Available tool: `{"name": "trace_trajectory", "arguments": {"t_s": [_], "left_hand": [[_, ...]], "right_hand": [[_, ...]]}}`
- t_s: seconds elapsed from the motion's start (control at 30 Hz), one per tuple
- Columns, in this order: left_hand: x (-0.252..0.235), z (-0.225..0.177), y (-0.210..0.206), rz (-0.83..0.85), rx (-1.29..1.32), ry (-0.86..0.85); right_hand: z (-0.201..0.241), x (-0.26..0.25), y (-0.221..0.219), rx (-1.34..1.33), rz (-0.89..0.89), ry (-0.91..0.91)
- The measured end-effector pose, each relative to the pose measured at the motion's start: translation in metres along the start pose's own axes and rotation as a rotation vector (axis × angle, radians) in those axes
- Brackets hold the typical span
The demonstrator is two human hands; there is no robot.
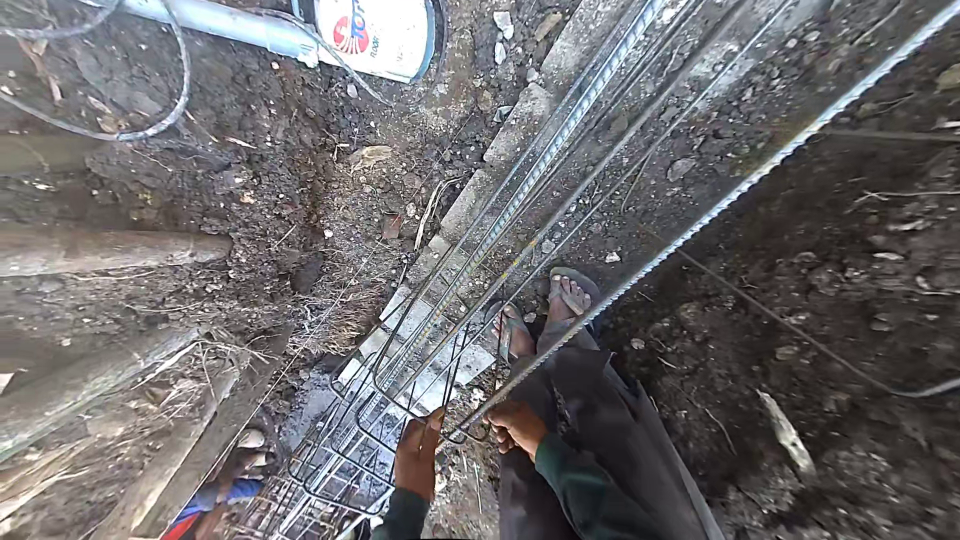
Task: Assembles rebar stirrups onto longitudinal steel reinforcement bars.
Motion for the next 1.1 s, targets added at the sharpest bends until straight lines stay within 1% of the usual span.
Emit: {"name": "trace_trajectory", "arguments": {"t_s": [0.1,0.17,0.3,0.37,0.43,0.53,0.67,0.73,0.8,0.87,0.93,0.97,1.03,1.07,1.1], "left_hand": [[-0.004,0.012,-0.007,0.071,0.052,0.05],[-0.004,0.013,-0.013,0.09,0.129,0.097],[-0.005,0.007,-0.017,0.037,0.216,0.149],[-0.005,0.003,-0.02,0.011,0.221,0.157],[-0.005,-0.001,-0.023,0.002,0.217,0.198],[0.001,-0.005,-0.026,-0.029,0.191,0.271],[0.007,-0.003,-0.026,-0.072,0.199,0.369],[0.008,-0.002,-0.022,-0.094,0.201,0.361],[0.009,0.0,-0.021,-0.114,0.212,0.35],[0.009,0.004,-0.02,-0.123,0.258,0.373],[0.004,0.007,-0.023,-0.092,0.316,0.4],[0.002,0.006,-0.023,-0.078,0.332,0.404],[0.005,0.004,-0.021,-0.086,0.334,0.402],[0.008,0.002,-0.02,-0.102,0.337,0.398],[0.01,-0.001,-0.019,-0.121,0.34,0.387]], "right_hand": [[-0.001,0.0,-0.009,0.022,-0.007,0.035],[-0.003,-0.002,-0.012,0.072,-0.029,0.045],[-0.005,-0.006,-0.018,0.103,-0.027,0.012],[0.0,-0.008,-0.02,0.278,-0.043,0.008],[0.01,-0.005,-0.021,0.599,-0.082,-0.013],[0.031,0.015,-0.025,1.035,-0.081,-0.152],[0.049,0.032,-0.031,1.219,-0.089,-0.206],[0.056,0.041,-0.03,1.328,-0.11,-0.215],[0.053,0.041,-0.023,1.408,-0.136,-0.2],[0.062,0.048,-0.018,1.345,-0.196,-0.158],[0.087,0.06,0.003,1.141,-0.308,-0.064],[0.102,0.069,0.02,1.0,-0.353,0.04],[0.128,0.083,0.066,0.702,-0.411,0.331],[0.138,0.092,0.093,0.583,-0.445,0.453],[0.145,0.102,0.123,0.518,-0.501,0.556]]}}
Point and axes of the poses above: each hand's wrist, its own x-axis away from the middle knuckle, its own y-axis out of the back of the hand, z = x × y, the point moved 3 cm from there along -x, towards the middle knuckle, and after that the axes turned 15 degrees about -x, right-handed, at the moved point
